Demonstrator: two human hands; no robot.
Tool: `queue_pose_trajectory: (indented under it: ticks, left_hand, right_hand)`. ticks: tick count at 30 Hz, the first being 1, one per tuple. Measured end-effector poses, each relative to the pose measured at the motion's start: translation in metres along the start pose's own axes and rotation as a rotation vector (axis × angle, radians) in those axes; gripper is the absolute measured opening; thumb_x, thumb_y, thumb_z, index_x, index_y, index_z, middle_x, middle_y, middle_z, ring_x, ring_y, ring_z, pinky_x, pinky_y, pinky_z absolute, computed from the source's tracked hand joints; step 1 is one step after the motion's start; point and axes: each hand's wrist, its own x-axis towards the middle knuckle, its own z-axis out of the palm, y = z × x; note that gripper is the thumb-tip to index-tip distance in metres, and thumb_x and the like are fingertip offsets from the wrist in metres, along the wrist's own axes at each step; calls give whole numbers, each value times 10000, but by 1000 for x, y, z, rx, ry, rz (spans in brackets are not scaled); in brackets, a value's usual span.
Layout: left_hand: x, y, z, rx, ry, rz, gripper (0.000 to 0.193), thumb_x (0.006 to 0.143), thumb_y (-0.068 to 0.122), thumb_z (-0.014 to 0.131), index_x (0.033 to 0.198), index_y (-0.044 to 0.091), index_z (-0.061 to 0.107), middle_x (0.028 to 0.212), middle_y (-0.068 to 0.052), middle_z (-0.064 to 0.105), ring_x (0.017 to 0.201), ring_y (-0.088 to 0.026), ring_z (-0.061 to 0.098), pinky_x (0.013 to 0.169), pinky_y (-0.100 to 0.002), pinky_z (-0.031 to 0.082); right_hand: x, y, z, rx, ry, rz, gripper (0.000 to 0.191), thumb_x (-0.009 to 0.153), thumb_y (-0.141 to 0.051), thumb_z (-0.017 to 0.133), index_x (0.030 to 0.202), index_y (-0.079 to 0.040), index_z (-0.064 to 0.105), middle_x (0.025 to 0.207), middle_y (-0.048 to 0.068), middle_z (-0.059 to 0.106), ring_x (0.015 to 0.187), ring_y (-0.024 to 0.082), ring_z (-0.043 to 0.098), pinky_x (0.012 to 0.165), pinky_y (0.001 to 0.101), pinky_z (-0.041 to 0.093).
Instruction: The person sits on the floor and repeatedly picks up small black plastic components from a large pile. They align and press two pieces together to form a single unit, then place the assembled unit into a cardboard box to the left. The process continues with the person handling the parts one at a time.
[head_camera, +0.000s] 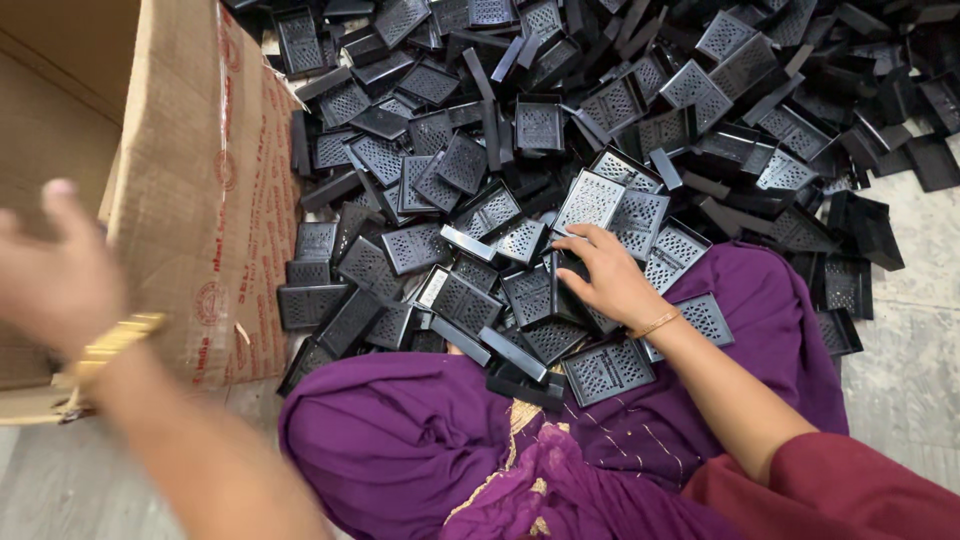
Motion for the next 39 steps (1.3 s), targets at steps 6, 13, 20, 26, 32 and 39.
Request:
queue_pose_trajectory:
  ticks: [6, 13, 20, 26, 32, 39]
  left_hand:
    - [-139, 47, 140, -95, -237, 117, 341, 919, 175, 760, 1191, 4, 645, 1136, -229, 607, 1087, -409, 603, 983, -481, 471]
    - [-200, 40, 221, -107, -535, -237, 561, 810, 130, 787, 1323, 71, 568, 1209, -186, 605, 1110, -382, 640, 954, -469, 507]
    - [-194, 87, 161, -829, -503, -109, 427, 953, -18, 651, 1361, 93, 593, 1229, -120, 595, 1130, -246, 649, 1015, -406, 563]
    - [-211, 120, 150, -1662, -627, -610, 299, 994, -53, 572, 1264, 69, 531, 1357, -93, 519, 1141, -178, 626, 1052, -451, 583]
    - [-210, 117, 185, -1362, -671, -336, 293, 882, -17, 752, 1104, 40, 569, 1512, -138, 445, 1237, -240, 619, 1034, -364, 539]
    - [-216, 141, 168, -750, -874, 138, 318, 766, 116, 889, 950, 52, 636, 1426, -169, 433, 1064, -282, 651, 887, -345, 583]
  right_hand:
    - [0, -5, -3, -32, 64, 50, 382, 884, -204, 736, 1227, -53, 662, 1334, 180, 606, 1245, 383, 576, 1058, 447, 468]
    - [-23, -10, -15, -259, -62, 338, 670, 850, -464, 734, 1413, -140, 570, 1185, 259, 596, 1065, 440, 567, 953, 490, 482]
    - [-20, 2, 7, -391, -410, 313, 733, 852, -562, 669, 1506, -279, 497, 1151, 314, 577, 1041, 473, 546, 962, 502, 479]
    - [-15, 15, 13, -210, -260, 281, 446, 800, -322, 703, 1202, -129, 692, 1166, 250, 594, 1026, 389, 624, 937, 432, 540]
    - [-14, 11, -13, -286, -70, 302, 270, 881, -291, 731, 1089, -121, 752, 1026, 128, 677, 1003, 359, 637, 884, 458, 528]
    - [25, 1, -65, 41, 125, 243, 325, 1005, -257, 611, 1294, -119, 669, 984, 123, 629, 916, 316, 638, 846, 413, 523]
